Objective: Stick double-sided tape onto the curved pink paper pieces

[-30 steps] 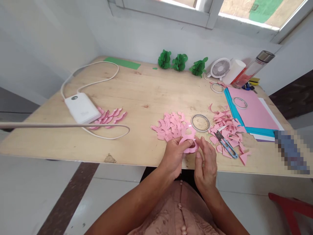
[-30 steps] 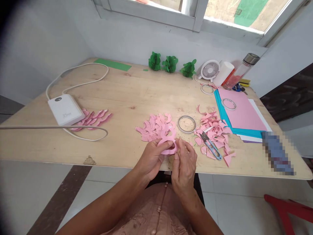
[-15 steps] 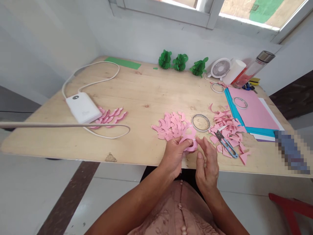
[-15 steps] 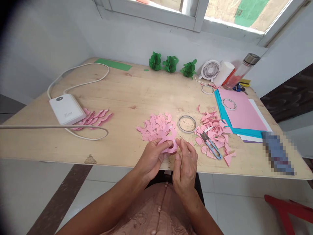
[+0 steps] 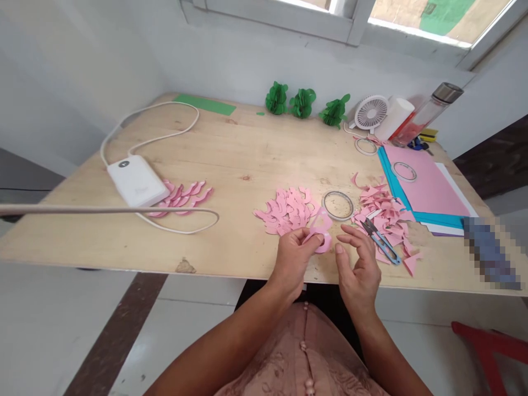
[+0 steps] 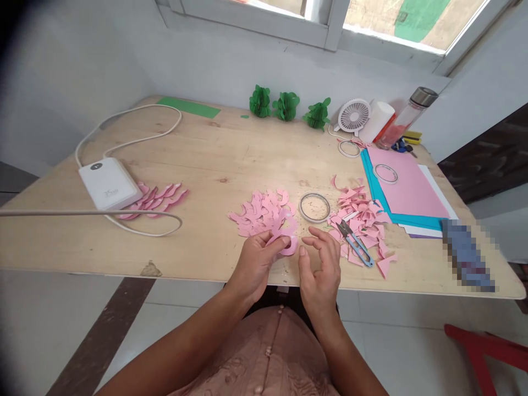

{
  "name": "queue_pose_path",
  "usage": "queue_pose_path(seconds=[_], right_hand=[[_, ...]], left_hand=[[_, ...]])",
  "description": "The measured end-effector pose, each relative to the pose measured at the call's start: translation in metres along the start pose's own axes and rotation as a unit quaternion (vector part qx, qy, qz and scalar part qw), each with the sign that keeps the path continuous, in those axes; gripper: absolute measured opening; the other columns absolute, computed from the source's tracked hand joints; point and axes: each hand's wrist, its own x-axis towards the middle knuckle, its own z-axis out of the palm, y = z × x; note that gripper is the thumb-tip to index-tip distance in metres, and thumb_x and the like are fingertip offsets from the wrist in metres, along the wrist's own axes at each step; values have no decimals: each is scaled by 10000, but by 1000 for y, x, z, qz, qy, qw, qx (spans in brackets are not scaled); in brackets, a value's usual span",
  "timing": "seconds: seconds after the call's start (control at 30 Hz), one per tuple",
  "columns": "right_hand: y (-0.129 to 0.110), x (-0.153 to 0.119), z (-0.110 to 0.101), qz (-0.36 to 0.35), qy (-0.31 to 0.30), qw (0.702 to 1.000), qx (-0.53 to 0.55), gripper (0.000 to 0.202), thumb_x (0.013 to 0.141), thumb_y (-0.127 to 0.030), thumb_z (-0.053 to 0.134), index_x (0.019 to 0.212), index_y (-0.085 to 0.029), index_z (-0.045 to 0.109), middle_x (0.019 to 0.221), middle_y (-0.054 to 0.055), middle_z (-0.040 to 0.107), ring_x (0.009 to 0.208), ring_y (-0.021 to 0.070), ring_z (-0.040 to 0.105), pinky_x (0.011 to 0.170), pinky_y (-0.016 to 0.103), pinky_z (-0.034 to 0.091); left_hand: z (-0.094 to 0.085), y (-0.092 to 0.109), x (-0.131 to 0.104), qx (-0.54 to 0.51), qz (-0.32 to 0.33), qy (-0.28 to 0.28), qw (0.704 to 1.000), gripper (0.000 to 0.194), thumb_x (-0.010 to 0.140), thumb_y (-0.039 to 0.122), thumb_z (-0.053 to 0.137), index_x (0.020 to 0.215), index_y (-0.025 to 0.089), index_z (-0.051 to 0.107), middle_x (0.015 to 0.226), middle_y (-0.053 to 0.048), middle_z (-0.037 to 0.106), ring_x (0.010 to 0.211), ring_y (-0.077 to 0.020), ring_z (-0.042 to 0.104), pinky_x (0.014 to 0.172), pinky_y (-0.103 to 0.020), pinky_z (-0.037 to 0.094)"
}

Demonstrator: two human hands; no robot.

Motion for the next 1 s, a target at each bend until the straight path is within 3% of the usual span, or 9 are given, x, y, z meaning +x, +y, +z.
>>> queue_pose_path(seconds=[0.23,0.53,1.0], right_hand=[[3,7,4,9,-31,999,-4,60,836,-235,558,881,-217,592,1082,81,629,1054,244,548,936,482,391],[1,11,4,-5,-15,999,-29,32,822,-207,580,852,-215,574,1056,82,631,1041,238,549,909,462,408],[1,12,4,15,-39,999,-5,58,837,-212,557,791,-218,592,1055,72,625,1046,235,541,941,466,380]], left_hand=[[-1,-2,2,19,9,-5,1000,161,580,250,753,641,124,673,630,-6,623,611,-113,518,630,-240,421],[1,-1,2,20,8,-9,1000,174,562,256,766,639,132,670,632,-4,637,634,-124,538,665,-248,424],[2,-1,4,14,-10,-18,1000,193,575,283,761,665,130,685,641,-23,642,650,-141,558,664,-263,447]])
